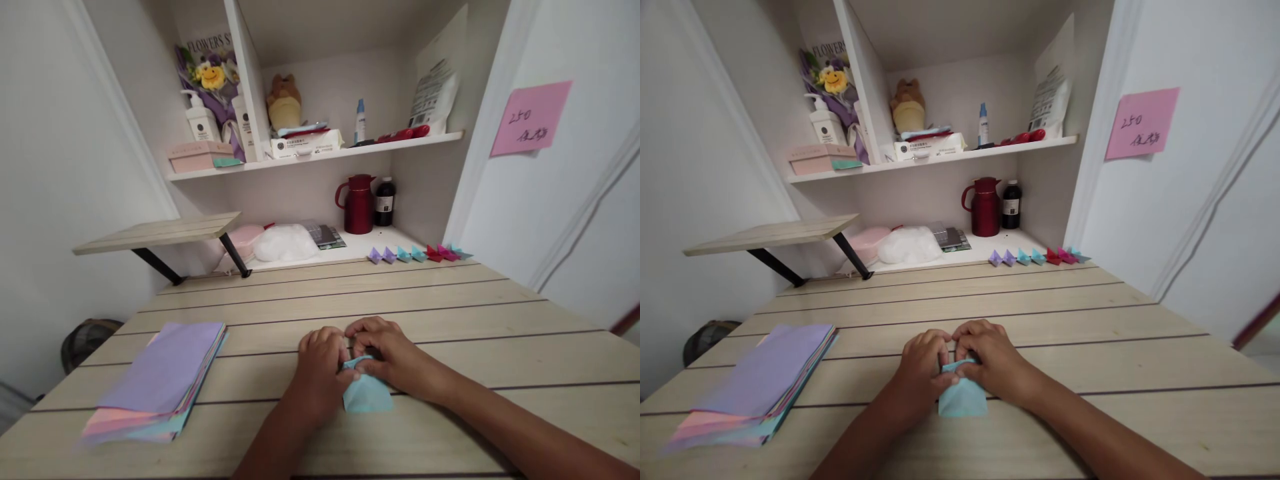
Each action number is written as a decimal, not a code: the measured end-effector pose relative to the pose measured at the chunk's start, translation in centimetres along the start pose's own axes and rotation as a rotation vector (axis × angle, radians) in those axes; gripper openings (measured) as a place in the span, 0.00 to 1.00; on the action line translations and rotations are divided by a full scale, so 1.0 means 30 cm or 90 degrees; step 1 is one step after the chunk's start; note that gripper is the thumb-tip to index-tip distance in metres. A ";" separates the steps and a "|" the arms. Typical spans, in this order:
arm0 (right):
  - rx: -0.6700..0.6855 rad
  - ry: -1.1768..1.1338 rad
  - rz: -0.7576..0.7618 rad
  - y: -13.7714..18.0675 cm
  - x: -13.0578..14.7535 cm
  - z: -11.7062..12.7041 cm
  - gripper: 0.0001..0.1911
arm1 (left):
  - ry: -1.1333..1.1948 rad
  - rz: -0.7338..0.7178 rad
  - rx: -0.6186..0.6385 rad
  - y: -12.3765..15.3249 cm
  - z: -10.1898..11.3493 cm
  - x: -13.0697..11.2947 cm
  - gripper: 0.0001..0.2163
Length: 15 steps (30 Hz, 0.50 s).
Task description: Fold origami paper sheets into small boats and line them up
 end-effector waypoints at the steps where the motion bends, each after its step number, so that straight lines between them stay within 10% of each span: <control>1: -0.001 -0.016 0.009 0.000 0.002 0.002 0.03 | -0.002 -0.003 -0.011 0.000 0.005 -0.001 0.07; 6: -0.022 -0.159 -0.019 0.000 -0.006 0.023 0.03 | 0.051 -0.016 -0.077 -0.012 0.034 -0.020 0.05; 15: -0.063 -0.651 -0.176 0.000 -0.002 -0.027 0.21 | 0.653 0.156 -0.272 -0.009 0.048 0.042 0.11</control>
Point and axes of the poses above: each hand's wrist, its own y-axis away from the middle knuckle, its own z-axis out of the back of the hand, x = y × z, the point moved 7 cm from there along -y, towards the middle knuckle, and after that the axes turned 7 degrees about y, right-handed, at the moved point
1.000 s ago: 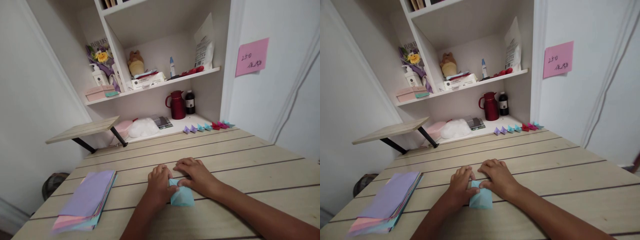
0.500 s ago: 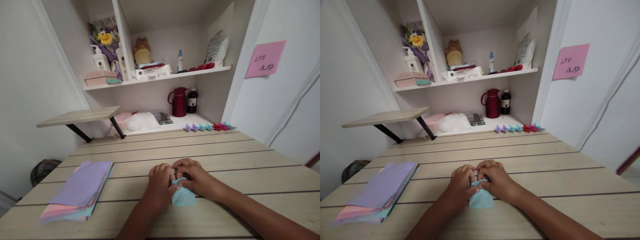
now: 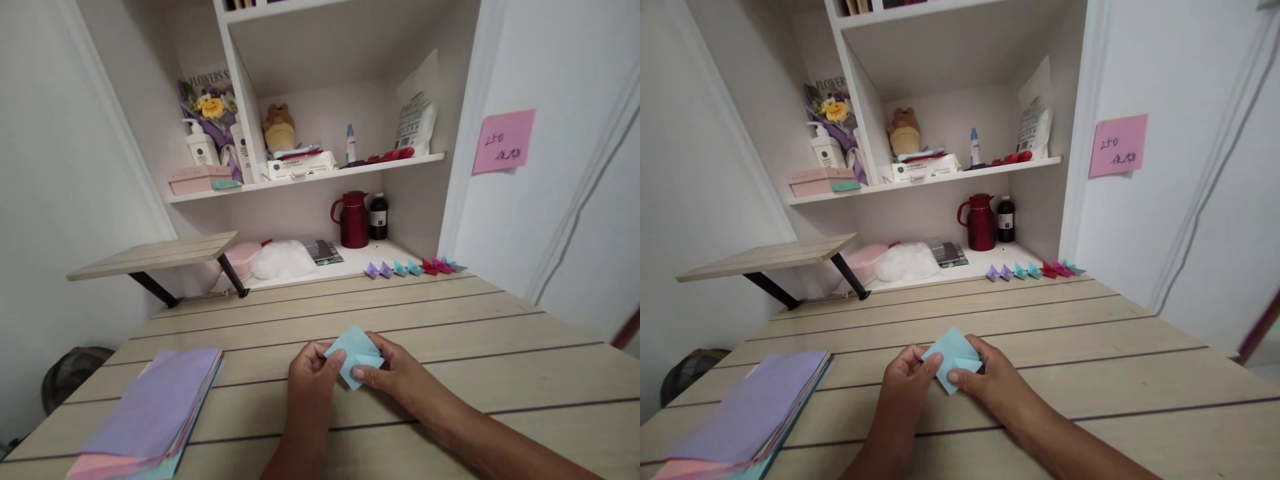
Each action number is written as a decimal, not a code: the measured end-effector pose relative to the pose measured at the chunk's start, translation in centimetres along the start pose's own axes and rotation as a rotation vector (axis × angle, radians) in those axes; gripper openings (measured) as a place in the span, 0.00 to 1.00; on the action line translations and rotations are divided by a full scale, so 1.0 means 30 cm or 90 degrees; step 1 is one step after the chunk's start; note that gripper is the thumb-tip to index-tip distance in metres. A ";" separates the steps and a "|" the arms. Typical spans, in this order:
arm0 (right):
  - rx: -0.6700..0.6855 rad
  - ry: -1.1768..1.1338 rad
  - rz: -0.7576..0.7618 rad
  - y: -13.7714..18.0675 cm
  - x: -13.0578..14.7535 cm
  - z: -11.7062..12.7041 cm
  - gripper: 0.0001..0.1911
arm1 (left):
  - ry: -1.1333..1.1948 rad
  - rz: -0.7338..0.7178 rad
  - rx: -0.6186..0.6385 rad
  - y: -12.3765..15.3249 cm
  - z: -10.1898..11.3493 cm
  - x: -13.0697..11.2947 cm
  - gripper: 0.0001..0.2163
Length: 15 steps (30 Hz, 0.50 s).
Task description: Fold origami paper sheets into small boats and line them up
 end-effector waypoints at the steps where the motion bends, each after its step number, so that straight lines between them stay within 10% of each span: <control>1: -0.012 -0.011 -0.011 0.002 0.002 -0.003 0.20 | 0.030 0.010 -0.006 0.000 -0.001 0.011 0.12; 10: -0.103 -0.080 -0.026 0.002 0.023 0.034 0.17 | 0.050 0.086 0.012 -0.013 0.003 0.109 0.17; 15: -0.133 0.226 0.082 0.004 0.058 0.067 0.11 | -0.215 -0.085 0.031 -0.015 0.000 0.010 0.08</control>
Point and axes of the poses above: each hand's wrist, its own y-axis away from the middle knuckle, its own z-axis out of the back of the hand, x = y × z, the point moved 7 cm from there along -y, towards the middle knuckle, and after that the axes turned 7 degrees about y, right-handed, at the moved point
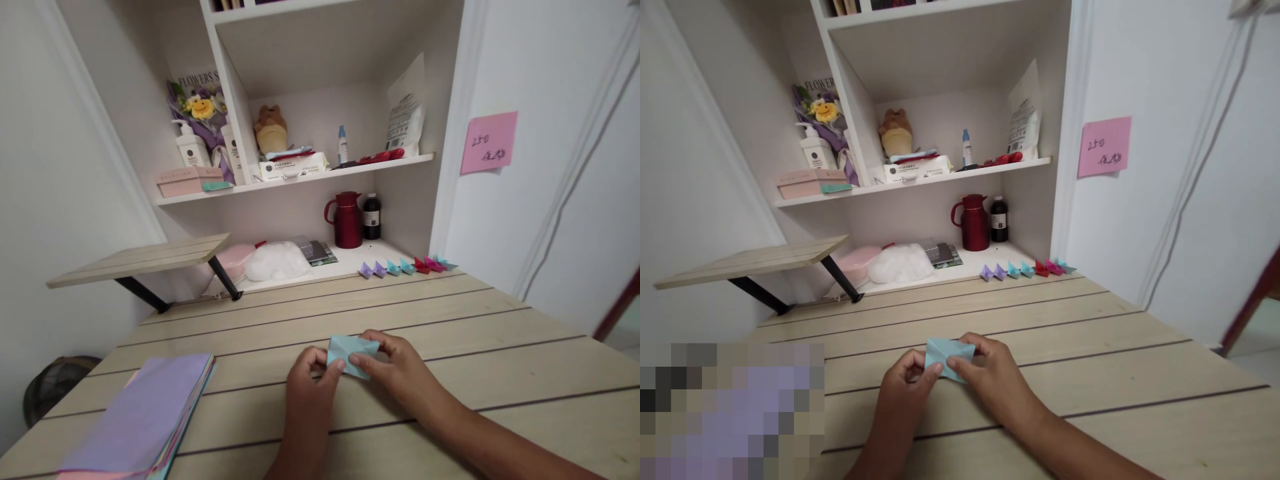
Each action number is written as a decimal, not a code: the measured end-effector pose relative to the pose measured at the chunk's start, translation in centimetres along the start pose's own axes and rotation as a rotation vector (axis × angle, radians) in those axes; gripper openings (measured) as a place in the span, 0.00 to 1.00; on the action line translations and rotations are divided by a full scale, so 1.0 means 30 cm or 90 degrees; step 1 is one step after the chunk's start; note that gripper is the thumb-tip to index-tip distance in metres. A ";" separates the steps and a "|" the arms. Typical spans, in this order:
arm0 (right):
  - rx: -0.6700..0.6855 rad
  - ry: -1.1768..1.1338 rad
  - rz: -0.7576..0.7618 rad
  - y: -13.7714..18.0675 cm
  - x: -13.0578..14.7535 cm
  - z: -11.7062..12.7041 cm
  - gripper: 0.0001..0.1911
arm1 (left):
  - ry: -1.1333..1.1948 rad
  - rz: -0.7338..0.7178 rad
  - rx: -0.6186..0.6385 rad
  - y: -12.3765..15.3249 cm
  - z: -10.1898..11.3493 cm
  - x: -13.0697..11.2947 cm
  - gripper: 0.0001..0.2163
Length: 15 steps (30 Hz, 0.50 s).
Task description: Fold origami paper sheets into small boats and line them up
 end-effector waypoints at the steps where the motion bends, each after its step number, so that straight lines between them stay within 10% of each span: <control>1: -0.013 0.092 0.058 0.002 0.021 0.008 0.08 | -0.079 -0.057 -0.005 0.000 0.005 -0.030 0.05; 10: -0.070 0.600 0.411 0.049 0.119 0.006 0.09 | -0.443 -0.172 0.003 -0.002 0.035 -0.058 0.31; 15: 0.033 0.708 0.491 0.083 0.110 -0.066 0.15 | -0.539 -0.264 0.136 0.028 -0.005 -0.084 0.17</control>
Point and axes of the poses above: each hand's wrist, its own y-axis away from the middle knuckle, its own z-axis out of the back of the hand, x = y × z, the point moved 7 cm from there along -y, towards the middle knuckle, and after that the axes turned 7 degrees about y, right-handed, at the moved point
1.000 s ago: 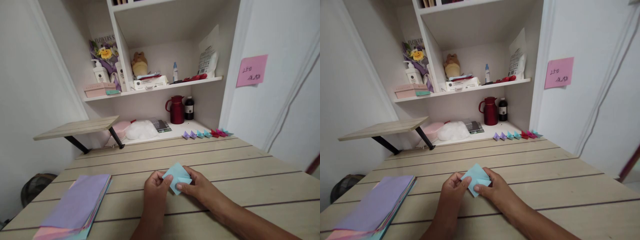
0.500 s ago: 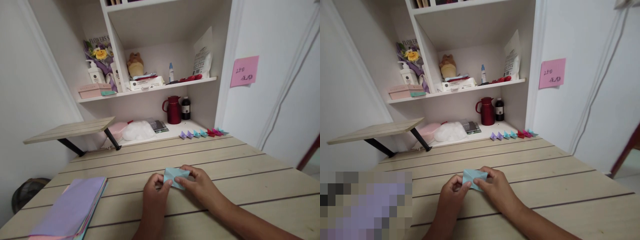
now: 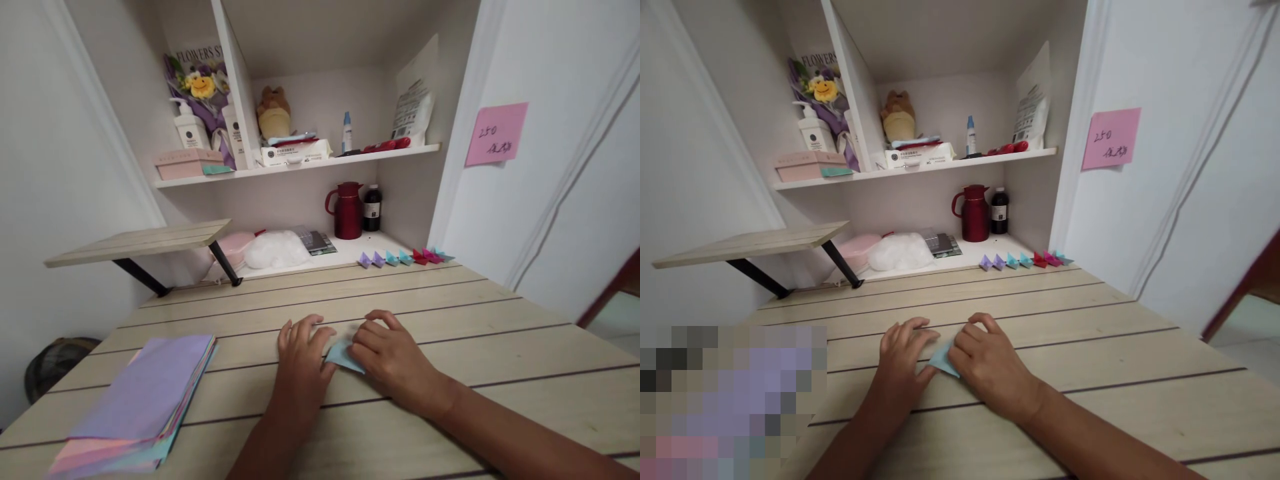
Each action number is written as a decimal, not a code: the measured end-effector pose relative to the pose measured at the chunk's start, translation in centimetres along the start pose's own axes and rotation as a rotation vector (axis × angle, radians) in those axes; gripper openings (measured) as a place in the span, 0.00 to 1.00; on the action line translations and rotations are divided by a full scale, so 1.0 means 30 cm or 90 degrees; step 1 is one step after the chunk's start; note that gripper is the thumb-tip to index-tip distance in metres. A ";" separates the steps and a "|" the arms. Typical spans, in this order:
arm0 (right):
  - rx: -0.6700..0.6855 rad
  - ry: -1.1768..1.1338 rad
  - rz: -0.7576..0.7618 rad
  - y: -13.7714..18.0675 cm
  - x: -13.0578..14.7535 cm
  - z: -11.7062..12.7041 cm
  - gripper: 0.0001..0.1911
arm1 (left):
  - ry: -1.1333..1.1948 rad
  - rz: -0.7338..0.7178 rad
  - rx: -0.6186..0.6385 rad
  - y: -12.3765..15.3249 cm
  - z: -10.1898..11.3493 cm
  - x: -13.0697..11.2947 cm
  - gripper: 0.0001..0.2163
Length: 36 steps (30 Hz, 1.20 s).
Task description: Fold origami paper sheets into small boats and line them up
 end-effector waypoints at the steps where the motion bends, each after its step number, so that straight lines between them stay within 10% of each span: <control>1: 0.013 -0.004 0.015 0.001 0.015 -0.008 0.15 | 0.006 -0.025 0.024 0.002 -0.005 -0.015 0.14; 14: 0.142 -0.371 -0.173 0.057 -0.123 -0.091 0.10 | 0.063 0.011 0.165 0.006 -0.039 -0.018 0.07; 36: 0.174 -0.223 -0.285 0.021 -0.136 -0.153 0.09 | -0.038 0.141 0.075 0.013 -0.044 0.048 0.08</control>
Point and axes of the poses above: each hand's wrist, its own y-axis away from the middle knuckle, its own z-axis out of the back of the hand, x = y × z, the point moved 7 cm from there along -y, towards the middle knuckle, and after that the axes turned 7 degrees about y, right-handed, at the moved point
